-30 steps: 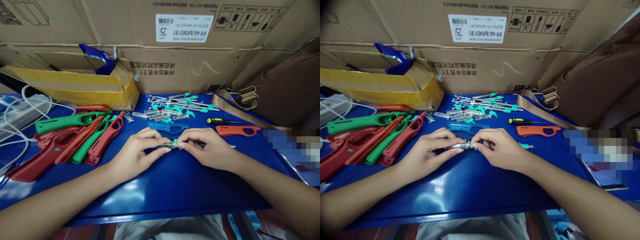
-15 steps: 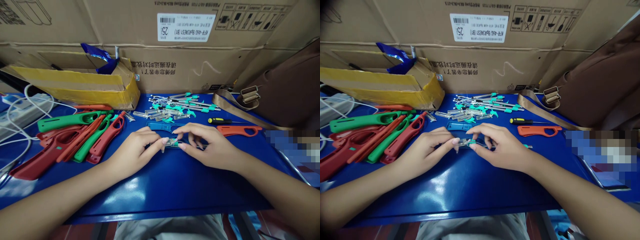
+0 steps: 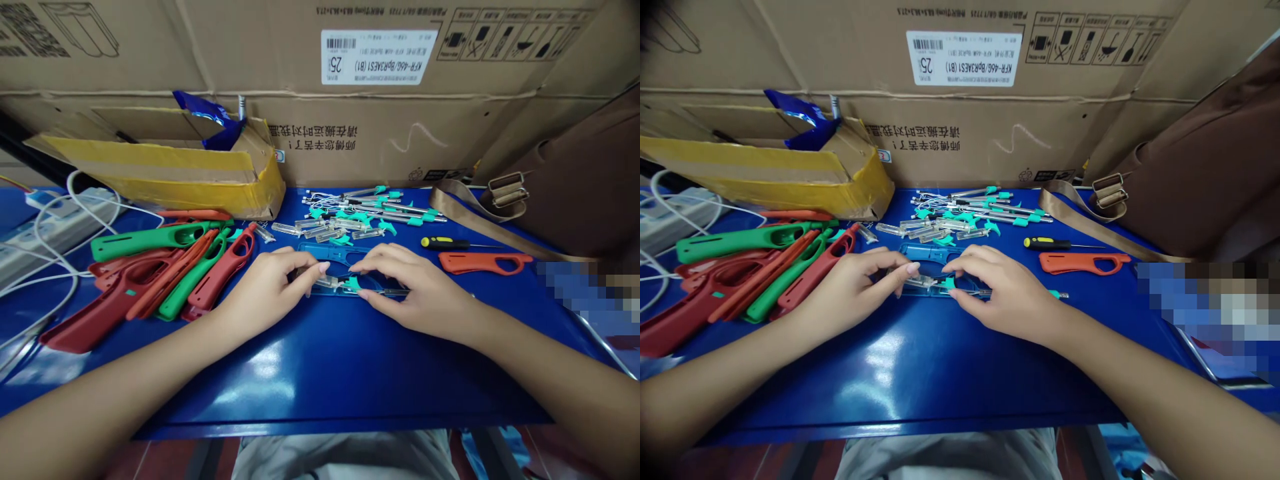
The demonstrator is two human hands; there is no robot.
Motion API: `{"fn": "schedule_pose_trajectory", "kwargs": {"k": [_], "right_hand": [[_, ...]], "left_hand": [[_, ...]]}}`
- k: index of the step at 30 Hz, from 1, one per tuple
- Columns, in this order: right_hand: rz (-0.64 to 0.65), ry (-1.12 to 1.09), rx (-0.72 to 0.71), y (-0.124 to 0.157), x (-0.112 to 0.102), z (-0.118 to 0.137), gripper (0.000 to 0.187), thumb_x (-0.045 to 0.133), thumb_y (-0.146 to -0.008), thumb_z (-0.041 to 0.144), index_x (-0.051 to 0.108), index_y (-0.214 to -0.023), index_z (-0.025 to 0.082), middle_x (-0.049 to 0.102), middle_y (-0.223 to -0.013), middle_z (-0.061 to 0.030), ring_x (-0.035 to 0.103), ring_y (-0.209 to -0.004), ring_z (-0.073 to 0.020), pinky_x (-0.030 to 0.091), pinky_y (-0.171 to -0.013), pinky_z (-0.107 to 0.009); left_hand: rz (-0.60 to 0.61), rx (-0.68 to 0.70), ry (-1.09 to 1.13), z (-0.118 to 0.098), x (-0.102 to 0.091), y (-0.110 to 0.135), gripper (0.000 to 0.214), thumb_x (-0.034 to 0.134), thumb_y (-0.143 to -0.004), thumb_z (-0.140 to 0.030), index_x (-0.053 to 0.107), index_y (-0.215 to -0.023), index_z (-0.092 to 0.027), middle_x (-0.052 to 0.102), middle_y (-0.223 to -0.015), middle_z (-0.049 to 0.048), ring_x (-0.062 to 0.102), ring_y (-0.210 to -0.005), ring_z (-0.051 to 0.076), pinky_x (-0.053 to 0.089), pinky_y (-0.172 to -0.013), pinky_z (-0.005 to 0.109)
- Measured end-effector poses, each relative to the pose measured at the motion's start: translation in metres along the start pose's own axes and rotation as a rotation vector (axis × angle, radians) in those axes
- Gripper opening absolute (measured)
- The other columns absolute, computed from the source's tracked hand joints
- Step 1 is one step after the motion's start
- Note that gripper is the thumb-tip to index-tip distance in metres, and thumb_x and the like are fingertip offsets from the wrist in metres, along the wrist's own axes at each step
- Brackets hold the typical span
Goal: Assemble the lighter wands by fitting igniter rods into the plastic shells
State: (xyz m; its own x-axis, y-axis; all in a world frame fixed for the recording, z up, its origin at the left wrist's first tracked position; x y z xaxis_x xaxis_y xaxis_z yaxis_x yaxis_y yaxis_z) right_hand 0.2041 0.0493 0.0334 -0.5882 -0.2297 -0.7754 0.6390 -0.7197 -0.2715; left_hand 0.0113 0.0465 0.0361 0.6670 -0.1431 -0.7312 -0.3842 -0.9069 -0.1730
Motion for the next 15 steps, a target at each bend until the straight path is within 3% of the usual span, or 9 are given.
{"fn": "schedule_pose_trajectory", "kwargs": {"k": [3,11,15], "right_hand": [[0.045,0.082,-0.042,0.0,0.001,0.001,0.029,0.061,-0.097,0.028,0.066,-0.124,0.022,0.064,-0.117,-0.0078,0.057,-0.112,-0.0217,0.048,-0.099,-0.038],[0.196,0.267,-0.096,0.003,0.01,0.005,0.042,0.06,-0.097,0.034,0.059,-0.139,0.033,0.056,-0.144,-0.0054,0.046,-0.13,-0.0284,0.042,-0.108,-0.053],[0.23,0.285,-0.116,0.007,0.013,0.006,0.048,0.057,-0.099,0.036,0.053,-0.146,0.034,0.051,-0.151,-0.0049,0.043,-0.136,-0.0285,0.04,-0.112,-0.054]], "left_hand": [[0.027,-0.015,-0.03,0.004,0.003,0.0,0.043,0.054,-0.102,-0.039,0.062,-0.065,-0.018,0.062,-0.066,-0.0028,0.057,-0.069,0.014,0.038,-0.069,0.026],[0.051,0.002,-0.081,0.005,0.007,-0.001,0.04,0.052,-0.103,-0.036,0.061,-0.069,-0.017,0.06,-0.067,-0.0016,0.055,-0.068,0.015,0.037,-0.067,0.028],[0.03,0.058,-0.045,0.004,0.009,-0.001,0.033,0.054,-0.103,-0.03,0.067,-0.076,-0.016,0.062,-0.076,-0.0002,0.058,-0.074,0.014,0.042,-0.072,0.026]]}}
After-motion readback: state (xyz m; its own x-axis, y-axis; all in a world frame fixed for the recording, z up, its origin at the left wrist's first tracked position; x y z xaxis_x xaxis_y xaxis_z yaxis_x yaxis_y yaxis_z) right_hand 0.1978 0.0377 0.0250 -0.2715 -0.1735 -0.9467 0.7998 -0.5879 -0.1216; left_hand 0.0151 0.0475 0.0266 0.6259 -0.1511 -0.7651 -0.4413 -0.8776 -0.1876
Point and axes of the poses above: each hand's wrist, its own y-axis away from the middle knuckle, its own x-axis out of the palm, z = x × y, the point moved 6 cm from there along -y, towards the middle knuckle
